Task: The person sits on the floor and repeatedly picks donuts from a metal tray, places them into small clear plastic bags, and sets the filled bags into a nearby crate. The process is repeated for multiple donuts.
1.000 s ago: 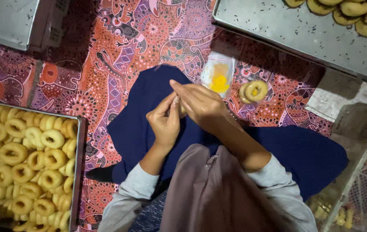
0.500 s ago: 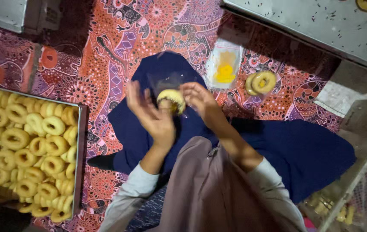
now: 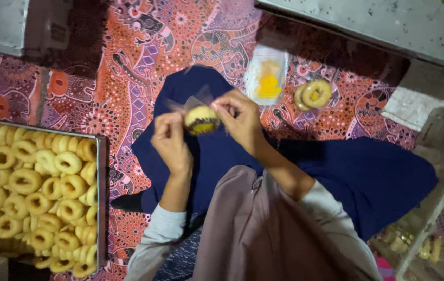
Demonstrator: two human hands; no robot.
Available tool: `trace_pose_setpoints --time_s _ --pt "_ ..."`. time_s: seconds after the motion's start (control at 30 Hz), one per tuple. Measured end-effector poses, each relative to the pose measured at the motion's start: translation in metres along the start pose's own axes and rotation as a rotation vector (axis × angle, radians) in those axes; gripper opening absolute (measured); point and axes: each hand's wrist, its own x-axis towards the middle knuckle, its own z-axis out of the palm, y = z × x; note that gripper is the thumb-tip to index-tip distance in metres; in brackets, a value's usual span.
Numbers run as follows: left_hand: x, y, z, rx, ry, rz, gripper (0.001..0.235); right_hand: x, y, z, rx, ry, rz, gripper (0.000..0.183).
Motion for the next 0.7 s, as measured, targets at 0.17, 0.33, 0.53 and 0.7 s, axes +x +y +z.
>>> trace_pose_setpoints --time_s 0.17,0.33,0.53,0.7 --pt "-0.007 0.001 0.009 -0.422 0.071 0.027 0.018 -0.015 0.002 0.004 -0.066 0.051 -0.178 0.007" --pt "-0.017 -0.003 0.004 0.258 -0.070 0.046 0.023 -0.035 0.051 0.006 0.201 -0.001 0.165 0.005" --pt "-0.023 -0.009 0.075 0.362 -0.337 0.226 0.008 -0.048 0.112 -0.059 0.213 0.120 0.333 0.029" --pt "-0.039 -0.049 0.212 0.064 -0.593 -0.102 0.018 -0.040 0.163 -0.172 -0.084 0.515 0.143 0.039"
